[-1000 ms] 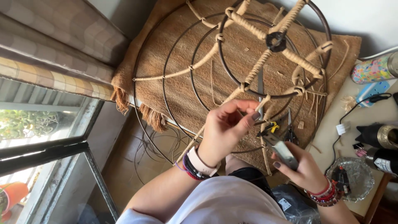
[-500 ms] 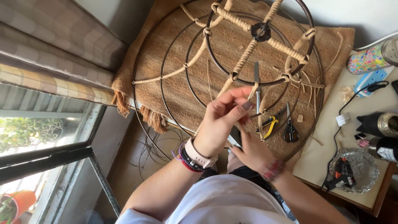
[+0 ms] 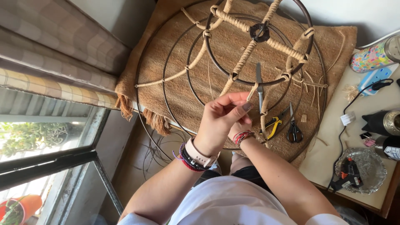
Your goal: Assemble a lampshade frame by attaching rattan strips using a glue gun and fasteners
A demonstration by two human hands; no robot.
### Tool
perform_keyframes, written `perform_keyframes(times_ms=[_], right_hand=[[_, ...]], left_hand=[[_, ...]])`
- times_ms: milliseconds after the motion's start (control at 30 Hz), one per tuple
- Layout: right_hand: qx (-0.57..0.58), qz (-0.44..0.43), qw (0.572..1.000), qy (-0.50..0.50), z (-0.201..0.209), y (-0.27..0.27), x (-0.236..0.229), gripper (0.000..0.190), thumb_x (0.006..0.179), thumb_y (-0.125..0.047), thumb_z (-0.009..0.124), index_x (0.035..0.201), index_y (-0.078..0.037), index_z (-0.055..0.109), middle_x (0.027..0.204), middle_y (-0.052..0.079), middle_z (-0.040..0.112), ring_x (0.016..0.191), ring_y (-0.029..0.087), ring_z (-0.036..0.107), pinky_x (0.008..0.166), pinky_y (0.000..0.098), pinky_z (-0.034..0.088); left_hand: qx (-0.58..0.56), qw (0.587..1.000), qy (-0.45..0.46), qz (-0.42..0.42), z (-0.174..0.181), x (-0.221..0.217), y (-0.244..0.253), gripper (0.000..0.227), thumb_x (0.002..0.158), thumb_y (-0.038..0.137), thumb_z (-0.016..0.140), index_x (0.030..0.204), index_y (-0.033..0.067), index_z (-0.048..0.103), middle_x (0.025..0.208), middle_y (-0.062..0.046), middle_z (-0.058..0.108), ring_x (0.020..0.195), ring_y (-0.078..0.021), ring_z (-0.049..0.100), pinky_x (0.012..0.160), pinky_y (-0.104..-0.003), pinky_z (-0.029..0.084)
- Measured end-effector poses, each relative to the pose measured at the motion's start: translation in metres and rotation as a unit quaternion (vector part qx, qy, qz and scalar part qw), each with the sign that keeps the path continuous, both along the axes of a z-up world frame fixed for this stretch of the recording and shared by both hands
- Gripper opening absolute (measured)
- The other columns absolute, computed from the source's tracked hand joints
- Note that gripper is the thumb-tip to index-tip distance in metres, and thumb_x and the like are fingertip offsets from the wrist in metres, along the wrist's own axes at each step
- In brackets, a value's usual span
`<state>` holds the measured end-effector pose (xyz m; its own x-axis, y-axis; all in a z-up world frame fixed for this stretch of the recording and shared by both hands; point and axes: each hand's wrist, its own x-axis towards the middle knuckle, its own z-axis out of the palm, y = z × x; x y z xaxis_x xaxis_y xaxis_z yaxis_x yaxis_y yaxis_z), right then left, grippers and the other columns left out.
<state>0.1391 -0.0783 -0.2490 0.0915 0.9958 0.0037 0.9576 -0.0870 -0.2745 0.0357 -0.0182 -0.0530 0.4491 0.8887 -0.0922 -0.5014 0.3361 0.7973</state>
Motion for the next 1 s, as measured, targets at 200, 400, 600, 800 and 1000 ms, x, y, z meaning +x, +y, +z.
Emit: perform_keyframes(times_ms=[200,400,600,800,1000], right_hand=[[0.015,0.012,0.999,-0.040,-0.008,0.013,0.000,0.032,0.085,-0.014,0.063,0.117,-0.010,0.061,0.104,0.015,0.064,0.094,0.035,0.068,0.073,0.0417,0.058],[0.025,-0.002,0.996,-0.086,-0.011,0.007,0.016,0.023,0.088,-0.009,0.061,0.111,-0.016,0.064,0.106,0.010,0.063,0.096,0.030,0.067,0.077,0.0386,0.058],[0.018,-0.123,0.992,-0.009,0.027,-0.082,0.032,0.013,0.090,-0.023,0.065,0.102,-0.026,0.064,0.091,0.002,0.061,0.080,0.028,0.070,0.064,0.0430,0.059],[0.036,-0.339,0.939,-0.040,-0.087,-0.160,0.134,0.013,0.088,-0.029,0.069,0.097,-0.026,0.059,0.091,-0.006,0.056,0.078,0.022,0.071,0.065,0.0368,0.061],[-0.185,-0.377,0.907,0.034,-0.097,-0.080,0.132,0.123,0.069,-0.081,0.066,0.153,0.001,0.029,0.120,0.020,0.056,0.091,0.040,0.075,0.080,0.0510,0.064]], left_hand=[[0.019,0.998,0.045,0.032,0.004,-0.001,0.001,0.023,0.089,0.000,0.078,0.109,-0.0086,0.074,0.085,-0.016,0.075,0.064,-0.0187,0.074,0.057,-0.025,0.061],[0.061,0.988,0.134,0.037,0.022,-0.005,0.002,0.015,0.088,0.003,0.080,0.101,-0.0044,0.076,0.080,-0.013,0.075,0.066,-0.0145,0.072,0.060,-0.025,0.062],[0.121,0.978,0.170,0.022,0.031,-0.014,0.003,0.022,0.091,0.004,0.077,0.110,-0.0048,0.074,0.088,-0.018,0.074,0.076,-0.0189,0.070,0.072,-0.036,0.064],[0.113,0.976,0.184,0.025,0.030,-0.013,-0.003,0.018,0.095,0.006,0.071,0.109,-0.0055,0.072,0.084,-0.013,0.073,0.073,-0.0141,0.070,0.069,-0.030,0.065],[0.149,0.971,0.184,0.039,0.020,-0.009,-0.003,0.016,0.096,0.003,0.070,0.108,-0.0075,0.071,0.081,-0.015,0.072,0.070,-0.0157,0.071,0.066,-0.029,0.064]])
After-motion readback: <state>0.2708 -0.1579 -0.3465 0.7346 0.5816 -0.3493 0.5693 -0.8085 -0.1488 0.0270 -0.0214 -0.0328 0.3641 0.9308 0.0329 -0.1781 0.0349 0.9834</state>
